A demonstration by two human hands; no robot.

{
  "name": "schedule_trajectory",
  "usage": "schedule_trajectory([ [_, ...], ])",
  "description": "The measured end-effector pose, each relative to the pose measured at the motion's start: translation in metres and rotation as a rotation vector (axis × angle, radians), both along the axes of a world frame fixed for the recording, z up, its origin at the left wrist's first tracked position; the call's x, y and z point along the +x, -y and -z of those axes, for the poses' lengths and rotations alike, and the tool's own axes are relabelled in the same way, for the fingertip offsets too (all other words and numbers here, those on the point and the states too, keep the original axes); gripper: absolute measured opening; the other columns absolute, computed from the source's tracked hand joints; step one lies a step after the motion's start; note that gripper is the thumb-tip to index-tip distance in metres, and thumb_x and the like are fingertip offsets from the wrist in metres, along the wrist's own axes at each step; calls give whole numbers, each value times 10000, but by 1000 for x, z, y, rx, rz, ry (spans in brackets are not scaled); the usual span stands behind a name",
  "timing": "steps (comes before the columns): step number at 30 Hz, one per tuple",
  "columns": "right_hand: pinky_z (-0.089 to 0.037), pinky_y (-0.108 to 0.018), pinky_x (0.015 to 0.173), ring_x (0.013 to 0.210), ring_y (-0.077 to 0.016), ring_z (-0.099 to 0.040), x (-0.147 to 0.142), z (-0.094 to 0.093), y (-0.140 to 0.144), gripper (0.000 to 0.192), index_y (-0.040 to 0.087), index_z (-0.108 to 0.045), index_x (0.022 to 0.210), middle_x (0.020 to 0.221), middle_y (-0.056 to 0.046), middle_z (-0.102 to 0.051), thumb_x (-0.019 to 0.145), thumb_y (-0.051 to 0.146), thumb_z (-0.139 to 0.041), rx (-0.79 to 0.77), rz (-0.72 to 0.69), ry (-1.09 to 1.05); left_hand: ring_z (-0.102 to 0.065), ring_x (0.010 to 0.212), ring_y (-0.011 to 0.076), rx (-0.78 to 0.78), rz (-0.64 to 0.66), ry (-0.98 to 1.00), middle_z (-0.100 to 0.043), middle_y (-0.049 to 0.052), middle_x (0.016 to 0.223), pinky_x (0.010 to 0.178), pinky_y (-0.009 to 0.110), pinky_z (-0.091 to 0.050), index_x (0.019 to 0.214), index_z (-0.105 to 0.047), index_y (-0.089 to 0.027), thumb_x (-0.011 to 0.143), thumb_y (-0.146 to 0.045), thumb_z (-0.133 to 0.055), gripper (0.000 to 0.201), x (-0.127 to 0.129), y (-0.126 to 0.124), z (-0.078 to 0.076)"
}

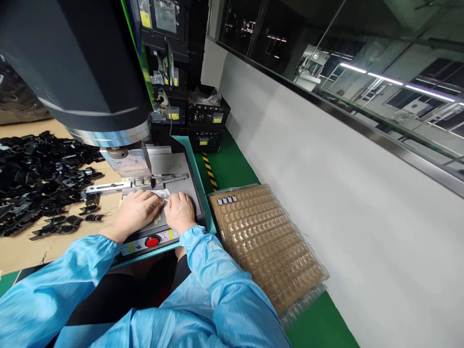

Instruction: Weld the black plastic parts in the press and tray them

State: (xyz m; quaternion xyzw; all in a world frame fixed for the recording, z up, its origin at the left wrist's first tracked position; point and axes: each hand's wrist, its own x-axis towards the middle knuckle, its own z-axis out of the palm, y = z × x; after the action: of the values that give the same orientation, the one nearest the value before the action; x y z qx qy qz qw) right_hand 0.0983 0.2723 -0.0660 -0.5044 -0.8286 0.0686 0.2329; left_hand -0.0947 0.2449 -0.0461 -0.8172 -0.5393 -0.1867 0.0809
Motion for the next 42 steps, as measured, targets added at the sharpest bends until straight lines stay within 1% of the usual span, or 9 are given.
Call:
schedule_trajectory([
  [5,-471,-422,1068,1210,-286,-607,1,-3,-1,160,195,-607,1168,1241,-124,-703,1028,168,-534,4,7,-57,-666,979,298,8,45,61,-756,97,992,816,457,-420,1037,-719,-210,1116,-331,-495,267,-3,6,0],
  [9,-431,-441,1146,1364,-284,-570,1,-4,-2,203,212,-596,1220,1337,-110,-717,1025,173,-553,13,-75,-60,-697,1069,292,46,85,108,-771,102,1226,836,445,-443,1085,-725,-216,1122,-370,-527,254,-3,14,0],
  [13,-471,-415,1069,1222,-277,-650,5,0,0,172,208,-595,1203,1253,-97,-750,1043,179,-541,9,-51,-80,-707,1064,271,92,67,185,-766,79,1252,844,427,-477,1185,-735,-239,1113,-354,-564,218,-13,26,-6],
  [18,-495,-349,840,942,-251,-703,7,-3,-6,164,187,-592,1229,1060,-78,-760,1113,243,-492,-31,61,-125,-717,1116,272,201,-15,272,-765,73,1297,948,435,-535,1298,-730,-250,1081,-307,-616,251,-50,27,-11],
  [24,-495,-304,914,1034,-209,-676,-23,-21,-32,211,255,-714,1188,1183,-56,-710,1152,321,-518,89,-79,-112,-731,1106,284,189,-69,284,-785,87,1263,985,427,-568,1272,-756,-239,1099,-337,-547,290,-80,0,3],
  [30,-500,-354,964,1119,-252,-606,-59,-28,-48,337,258,-718,1369,1230,-95,-654,1107,197,-514,113,-124,80,-733,1109,323,48,-114,156,-778,134,1293,964,464,-558,1245,-779,-210,1101,-349,-461,375,-76,-20,7],
  [34,-498,-427,977,1188,-297,-538,-65,-38,-40,436,242,-636,1486,1302,-124,-623,1065,188,-537,92,-166,186,-701,1128,355,-1,-141,25,-754,151,1357,913,507,-517,1360,-737,-190,1090,-316,-427,430,-70,-16,0],
  [38,-467,-507,1017,1276,-339,-473,-66,-47,-30,518,188,-553,1558,1433,-164,-583,1040,209,-563,117,-189,234,-643,1234,378,10,-183,-39,-698,151,1471,943,536,-471,1490,-648,-204,1089,-309,-408,480,-63,-11,-5],
  [42,-457,-504,1020,1284,-341,-468,-72,-46,-26,576,148,-511,1590,1472,-187,-575,1021,212,-573,125,-190,262,-609,1281,409,-9,-217,-42,-711,196,1396,936,544,-450,1482,-648,-200,1080,-331,-421,479,-56,-10,-9],
])
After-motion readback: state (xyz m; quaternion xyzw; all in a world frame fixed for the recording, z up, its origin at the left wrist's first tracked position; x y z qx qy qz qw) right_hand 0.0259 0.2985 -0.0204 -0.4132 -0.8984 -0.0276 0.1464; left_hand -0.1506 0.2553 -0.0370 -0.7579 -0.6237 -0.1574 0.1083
